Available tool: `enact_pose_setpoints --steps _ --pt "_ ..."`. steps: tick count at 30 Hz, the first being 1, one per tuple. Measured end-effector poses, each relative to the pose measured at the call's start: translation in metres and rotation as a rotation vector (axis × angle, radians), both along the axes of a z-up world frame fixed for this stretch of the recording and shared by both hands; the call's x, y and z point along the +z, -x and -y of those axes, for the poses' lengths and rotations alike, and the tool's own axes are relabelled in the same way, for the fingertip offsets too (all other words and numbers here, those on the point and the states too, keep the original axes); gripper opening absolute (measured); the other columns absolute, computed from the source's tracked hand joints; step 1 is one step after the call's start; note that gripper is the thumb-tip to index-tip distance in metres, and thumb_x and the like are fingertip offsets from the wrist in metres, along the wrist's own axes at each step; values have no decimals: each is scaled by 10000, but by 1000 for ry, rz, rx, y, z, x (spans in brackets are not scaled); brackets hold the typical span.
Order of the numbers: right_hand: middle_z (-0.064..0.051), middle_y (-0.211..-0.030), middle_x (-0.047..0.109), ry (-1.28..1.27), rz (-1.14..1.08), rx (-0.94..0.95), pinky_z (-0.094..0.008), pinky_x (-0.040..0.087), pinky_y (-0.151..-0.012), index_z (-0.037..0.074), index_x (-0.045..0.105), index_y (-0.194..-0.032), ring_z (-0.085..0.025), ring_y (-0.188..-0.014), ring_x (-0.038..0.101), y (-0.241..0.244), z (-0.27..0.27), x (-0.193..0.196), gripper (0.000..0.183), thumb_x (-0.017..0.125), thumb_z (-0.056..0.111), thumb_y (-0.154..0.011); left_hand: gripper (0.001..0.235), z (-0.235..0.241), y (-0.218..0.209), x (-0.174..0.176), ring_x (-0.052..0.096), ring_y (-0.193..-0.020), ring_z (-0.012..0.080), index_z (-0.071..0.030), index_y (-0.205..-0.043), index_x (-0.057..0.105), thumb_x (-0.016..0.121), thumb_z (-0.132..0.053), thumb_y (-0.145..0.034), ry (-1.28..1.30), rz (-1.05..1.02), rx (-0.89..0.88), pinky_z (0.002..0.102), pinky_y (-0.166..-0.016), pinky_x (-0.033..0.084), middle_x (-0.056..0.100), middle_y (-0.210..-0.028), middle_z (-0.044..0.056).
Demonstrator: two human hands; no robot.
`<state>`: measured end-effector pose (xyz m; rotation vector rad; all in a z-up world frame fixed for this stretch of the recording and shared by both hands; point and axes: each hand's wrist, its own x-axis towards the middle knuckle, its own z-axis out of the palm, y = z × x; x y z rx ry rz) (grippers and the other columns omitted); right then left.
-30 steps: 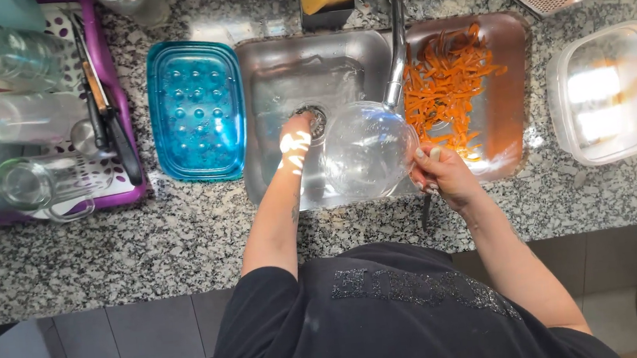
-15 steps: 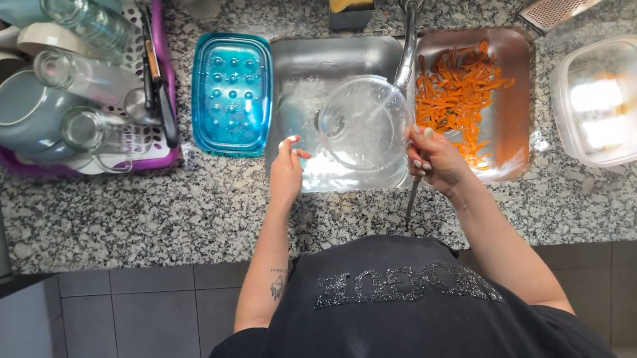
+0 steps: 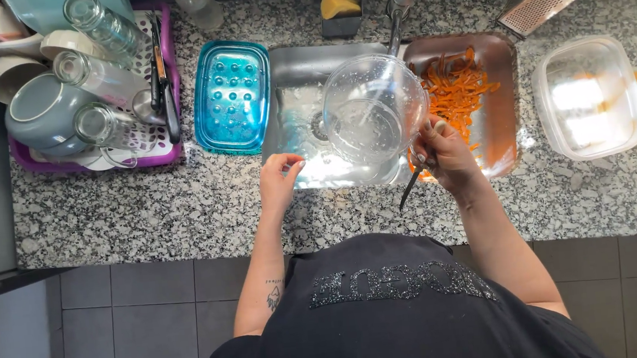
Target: The person washes a plastic container and a knife in the sink, then rinses and tears lettuce leaves under running water. The person places the torn lettuce into a sink basin and later arranges the leaves on a countertop.
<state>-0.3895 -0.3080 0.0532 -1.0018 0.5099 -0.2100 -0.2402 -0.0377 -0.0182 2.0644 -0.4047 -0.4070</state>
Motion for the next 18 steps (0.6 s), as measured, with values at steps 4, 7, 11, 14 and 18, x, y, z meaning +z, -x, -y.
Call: enact_pose_setpoints --steps 4,7,11,14,18 --pt "-59 -436 384 5 50 -10 -200 338 -380 92 539 -944 -78 -314 291 12 5 -3 221 514 311 -958 107 0 9 13 620 -752 168 -195 -892 722 736 -228 -792 -12 -95 4 300 -738 494 630 -808 10" --pt "-38 -433 377 -55 75 -11 -187 339 -381 103 541 -935 -66 -318 286 15 7 0 220 506 319 -958 112 1 15 28 638 -764 191 -178 -901 721 734 -202 -793 6 -132 18 323 -746 497 652 -817 41" --pt "-10 -433 349 -190 99 -9 -160 316 -374 146 537 -912 -49 -321 278 15 10 -2 204 482 334 -967 112 -1 20 37 647 -771 175 -168 -918 709 722 -194 -809 71 -166 59 316 -744 495 685 -822 54" --pt "17 -435 341 -219 87 1 -143 310 -378 165 543 -882 -36 -322 280 12 10 -2 215 483 354 -966 119 -2 21 55 671 -793 192 -155 -930 694 717 -188 -818 102 -189 104 326 -742 507 701 -833 73" --pt "13 -446 351 -165 80 67 -140 300 -386 174 525 -862 -33 -333 279 5 6 -4 232 463 365 -977 126 0 14 52 667 -803 212 -93 -936 674 711 -160 -835 258 -206 199 316 -762 505 695 -836 131"
